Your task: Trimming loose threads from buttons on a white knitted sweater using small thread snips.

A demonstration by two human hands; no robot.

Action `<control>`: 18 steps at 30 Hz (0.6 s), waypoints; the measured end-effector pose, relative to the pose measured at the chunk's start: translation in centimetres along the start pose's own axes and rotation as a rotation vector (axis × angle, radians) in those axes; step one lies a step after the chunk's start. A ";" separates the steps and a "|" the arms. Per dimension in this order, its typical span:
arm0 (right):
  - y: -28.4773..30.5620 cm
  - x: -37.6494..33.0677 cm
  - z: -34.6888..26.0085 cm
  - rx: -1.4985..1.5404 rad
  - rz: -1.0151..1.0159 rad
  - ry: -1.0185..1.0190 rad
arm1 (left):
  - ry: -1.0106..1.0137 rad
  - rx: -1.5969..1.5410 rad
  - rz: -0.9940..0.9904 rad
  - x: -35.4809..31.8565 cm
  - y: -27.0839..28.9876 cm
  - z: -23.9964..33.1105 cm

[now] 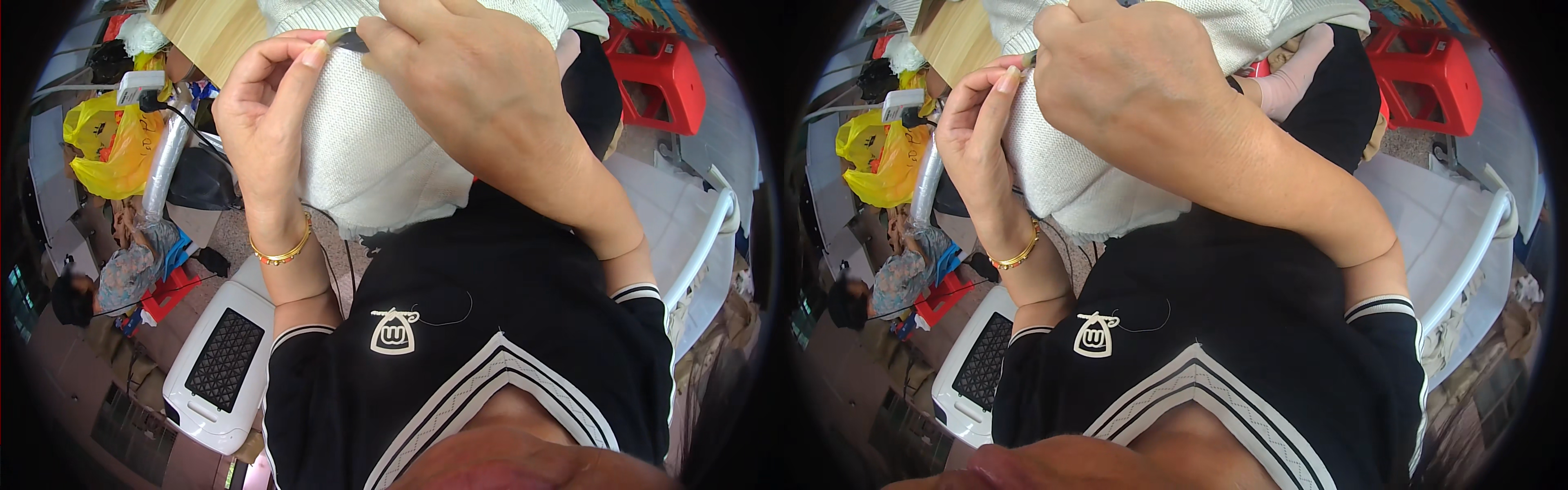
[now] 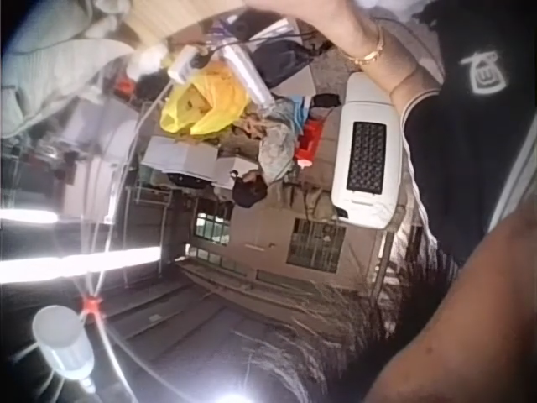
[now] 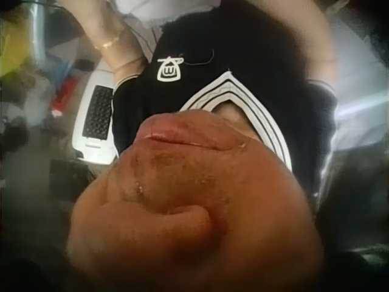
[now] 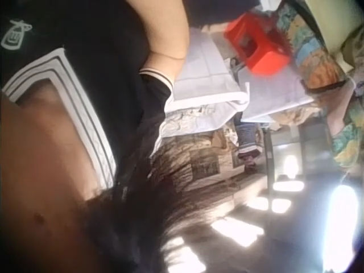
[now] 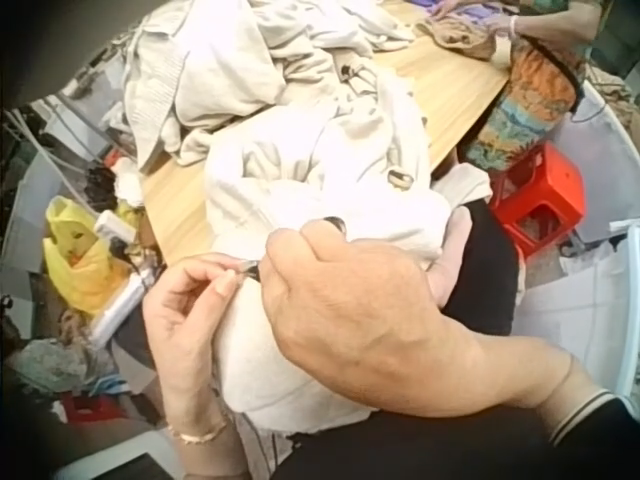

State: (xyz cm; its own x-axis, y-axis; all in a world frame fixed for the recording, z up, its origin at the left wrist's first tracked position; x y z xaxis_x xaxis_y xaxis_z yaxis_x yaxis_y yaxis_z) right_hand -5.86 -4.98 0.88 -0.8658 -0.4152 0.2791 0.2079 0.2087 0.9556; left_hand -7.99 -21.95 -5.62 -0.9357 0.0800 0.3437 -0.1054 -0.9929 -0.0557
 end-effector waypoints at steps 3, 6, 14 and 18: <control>-0.1 -0.1 -0.2 0.028 0.017 -0.025 | 0.000 0.027 0.004 -0.1 0.0 -0.1; 0.0 -0.1 -0.4 -0.018 0.001 -0.016 | -0.022 0.020 -0.004 -0.1 -0.1 -0.3; -0.7 0.2 -0.5 -0.017 0.048 -0.012 | -0.013 0.050 0.026 0.0 -0.1 -0.1; -1.3 0.0 0.1 0.010 0.052 0.001 | -0.050 0.033 0.017 -0.1 0.3 -0.2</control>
Point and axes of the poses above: each hand's wrist, its own x-axis towards the middle knuckle, its own y-axis out of the back of the hand, z = x × y, the point moved 3 cm from there along x, towards the middle knuckle, and after that the axes turned 12 degrees about -y, right-handed, at the moved point
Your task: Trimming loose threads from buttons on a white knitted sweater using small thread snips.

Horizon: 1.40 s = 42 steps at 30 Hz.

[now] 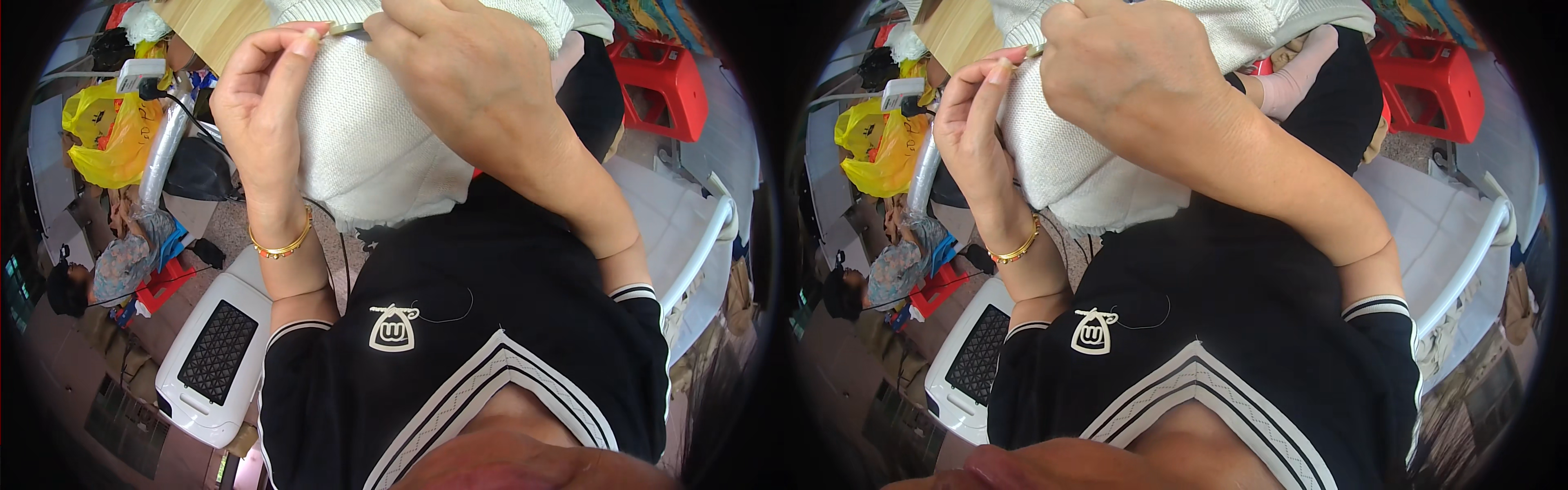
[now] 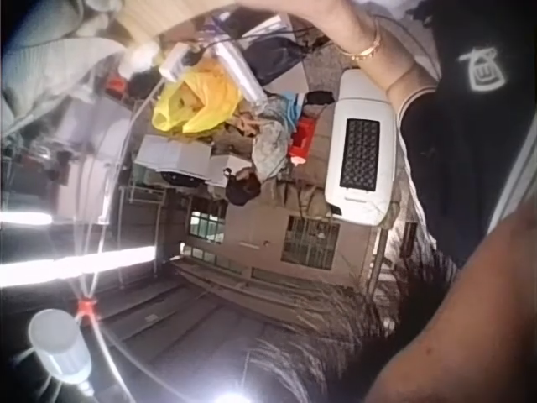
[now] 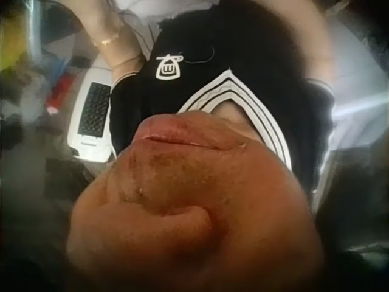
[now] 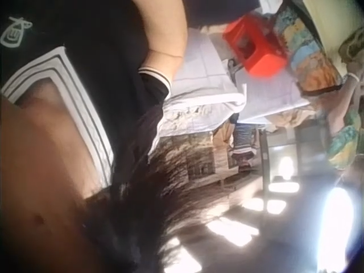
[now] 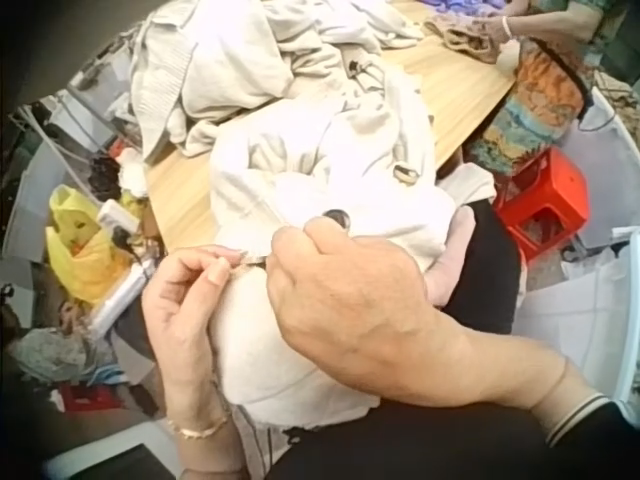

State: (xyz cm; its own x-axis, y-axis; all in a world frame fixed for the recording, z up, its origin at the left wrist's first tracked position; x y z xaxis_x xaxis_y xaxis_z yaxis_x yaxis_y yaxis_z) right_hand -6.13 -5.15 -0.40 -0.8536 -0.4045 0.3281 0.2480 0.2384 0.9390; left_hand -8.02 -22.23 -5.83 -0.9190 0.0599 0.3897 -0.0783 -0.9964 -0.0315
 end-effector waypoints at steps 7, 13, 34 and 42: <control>0.4 -1.0 2.1 0.456 0.052 -0.238 | 0.085 0.119 0.167 -2.0 3.4 -0.4; -0.9 -1.7 3.9 0.851 -0.003 -0.365 | 0.434 0.182 0.111 -6.4 5.9 0.3; 0.7 -6.8 9.7 0.803 0.308 -0.410 | 0.134 0.641 -0.236 -2.1 -4.8 5.7; -2.8 -6.4 7.3 1.063 0.674 0.169 | 0.204 0.483 -0.139 -2.5 -5.0 4.8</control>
Point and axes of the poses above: each hand's wrist, its own x-axis towards the middle knuckle, its own y-axis out of the back of the hand, z = x × y, the point moved 3 cm from there along x, towards the middle knuckle, and after that the axes turned 12 degrees about -y, right-handed, at the moved point
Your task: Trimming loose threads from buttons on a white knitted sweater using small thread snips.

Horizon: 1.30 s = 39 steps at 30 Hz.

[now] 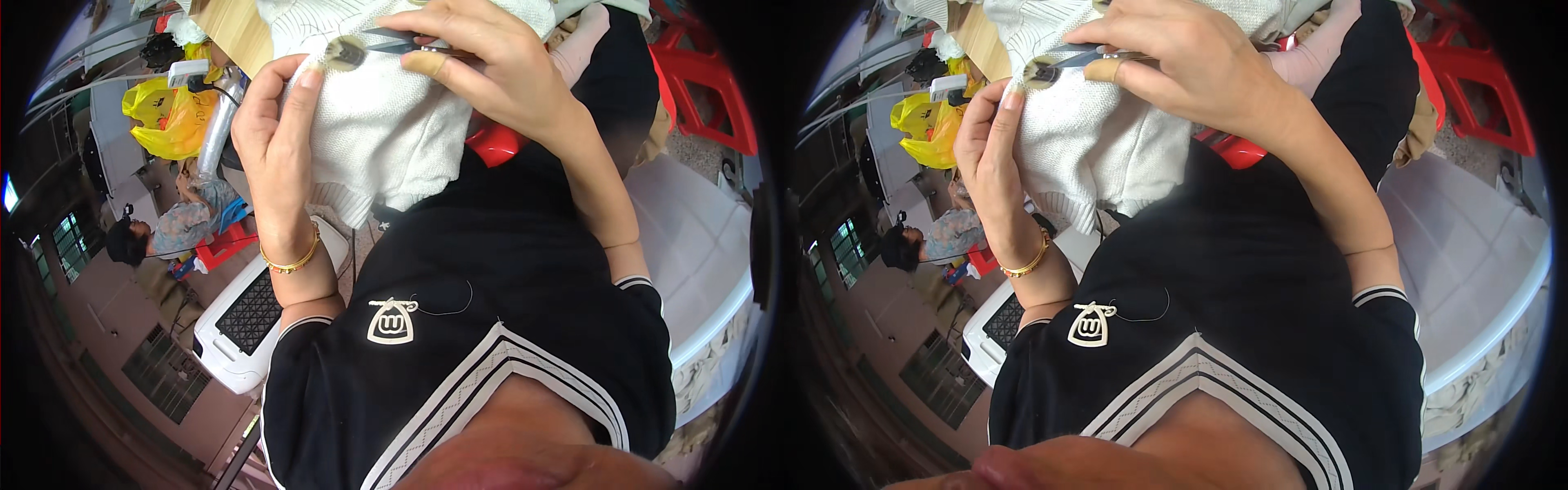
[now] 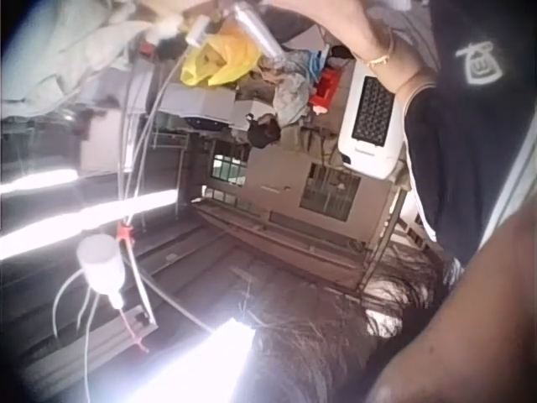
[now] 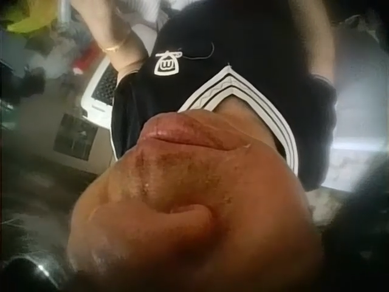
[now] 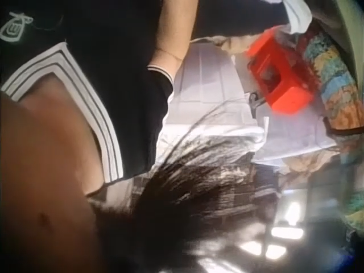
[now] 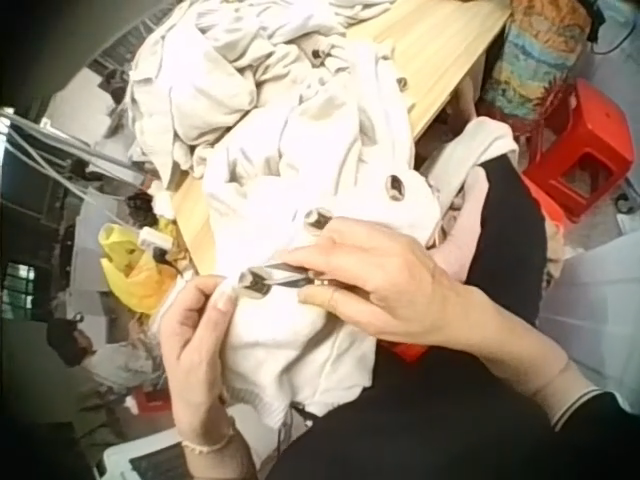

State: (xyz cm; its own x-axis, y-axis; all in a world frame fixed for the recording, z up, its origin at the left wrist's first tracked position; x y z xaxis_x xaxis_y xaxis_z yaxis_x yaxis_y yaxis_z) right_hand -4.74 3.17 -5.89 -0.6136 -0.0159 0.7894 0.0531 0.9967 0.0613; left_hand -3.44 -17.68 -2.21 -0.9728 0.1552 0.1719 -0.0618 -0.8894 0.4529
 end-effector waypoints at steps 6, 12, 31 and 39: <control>-0.8 -2.0 1.9 -0.205 -0.031 0.000 | 0.009 -0.191 0.020 0.2 -0.6 0.1; -1.1 -2.0 1.9 -0.233 -0.027 -0.011 | -0.005 -0.244 0.021 0.4 -0.5 0.0; -1.5 -1.2 2.2 -0.088 -0.076 -0.003 | 0.030 -0.368 0.007 0.5 -0.4 0.4; -0.8 0.1 0.2 0.063 -0.293 -0.552 | -0.008 -0.400 -0.032 0.6 0.1 -0.2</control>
Point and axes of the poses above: each hand's wrist, its own x-axis towards the middle knuckle, its own y-axis out of the back of the hand, z = x × y, the point moved 3 cm from there along x, towards the middle knuckle, and after that the axes turned 12 degrees about -y, right-handed, at the moved point
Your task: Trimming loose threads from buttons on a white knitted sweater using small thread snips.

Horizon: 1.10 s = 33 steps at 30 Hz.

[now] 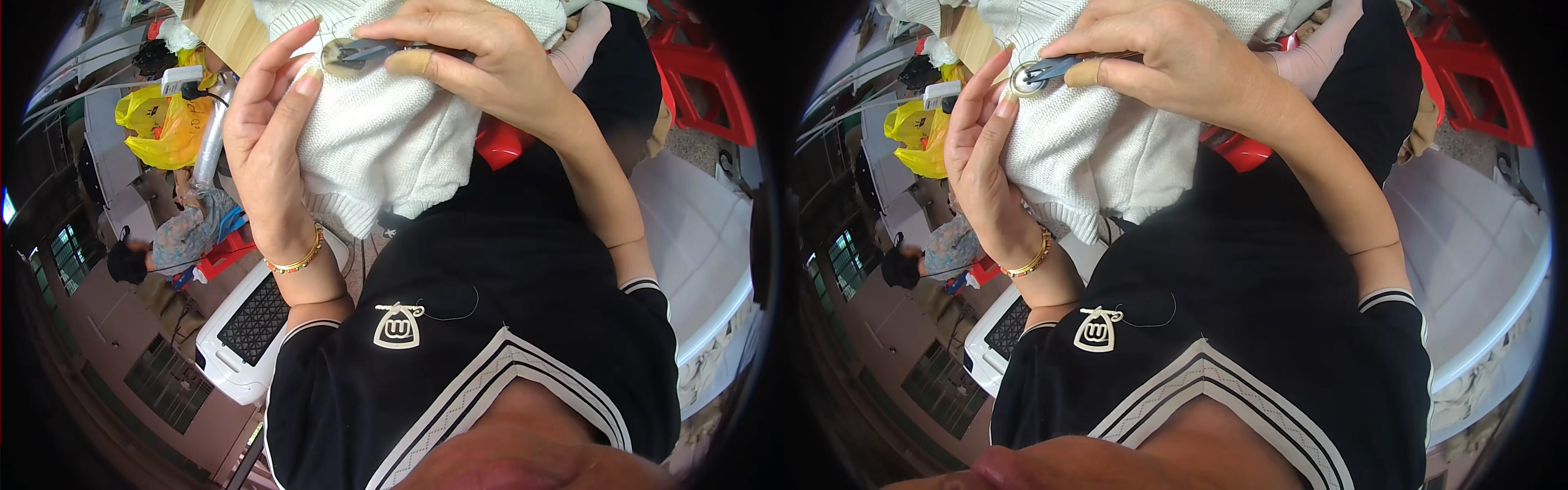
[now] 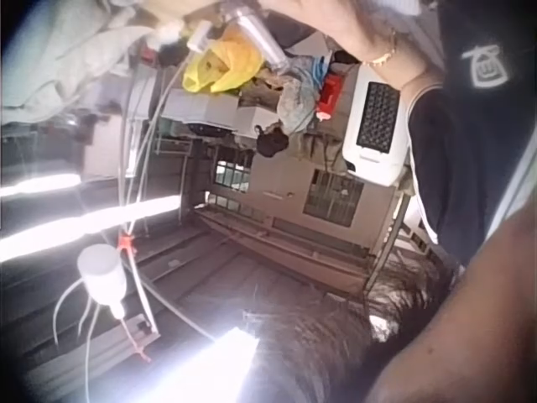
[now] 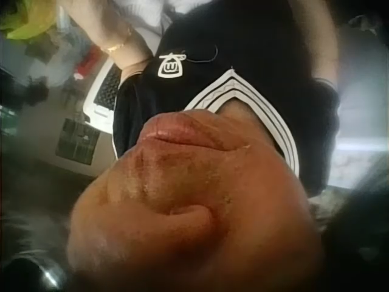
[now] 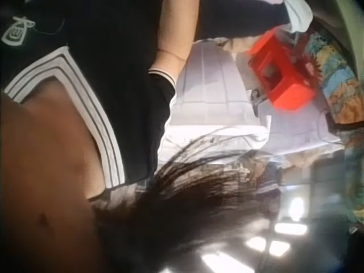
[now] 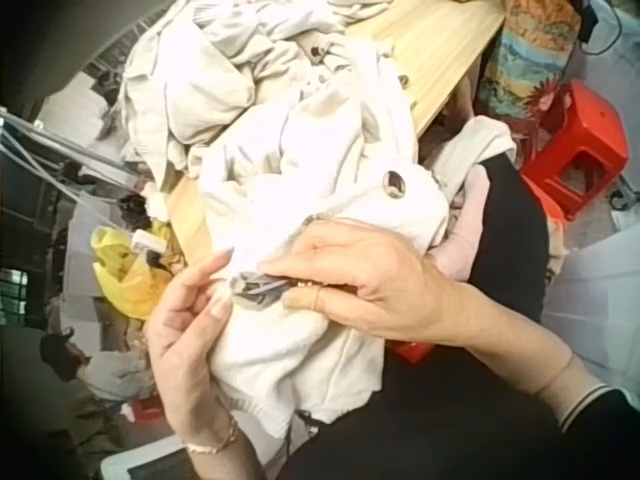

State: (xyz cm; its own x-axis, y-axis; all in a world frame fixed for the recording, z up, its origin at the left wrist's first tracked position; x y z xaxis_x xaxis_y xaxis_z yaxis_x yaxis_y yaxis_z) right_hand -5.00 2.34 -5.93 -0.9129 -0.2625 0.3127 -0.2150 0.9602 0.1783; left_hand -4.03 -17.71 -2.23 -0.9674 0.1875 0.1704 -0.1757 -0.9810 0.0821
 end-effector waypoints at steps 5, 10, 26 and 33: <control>-1.0 0.6 1.6 -0.124 0.181 0.538 | -0.003 -0.007 -0.013 0.0 -0.2 0.2; -0.7 -0.4 -0.1 0.069 0.141 0.215 | 0.022 -0.004 0.006 0.0 -0.1 0.7; -2.6 -1.4 0.4 -0.420 0.385 0.217 | 0.125 -0.041 -0.199 1.9 0.4 1.2; -3.4 -1.6 0.7 -0.351 0.424 0.257 | 0.127 0.059 -0.366 3.6 0.5 0.7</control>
State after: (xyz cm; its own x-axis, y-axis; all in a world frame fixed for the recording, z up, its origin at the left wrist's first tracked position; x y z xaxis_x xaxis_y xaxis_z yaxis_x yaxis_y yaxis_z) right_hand -3.12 -0.41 -7.70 -0.7715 0.0794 0.6312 0.3161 0.9089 0.2720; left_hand -7.42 -17.48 -0.89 -0.8583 0.5131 -0.0030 -0.5059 -0.8453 0.1716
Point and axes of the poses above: each hand's wrist, its own x-axis towards the middle knuckle, its own y-axis out of the back of the hand, z = x × y, the point moved 3 cm from there along x, towards the middle knuckle, and after that the axes turned 12 degrees about -y, right-handed, at the moved point
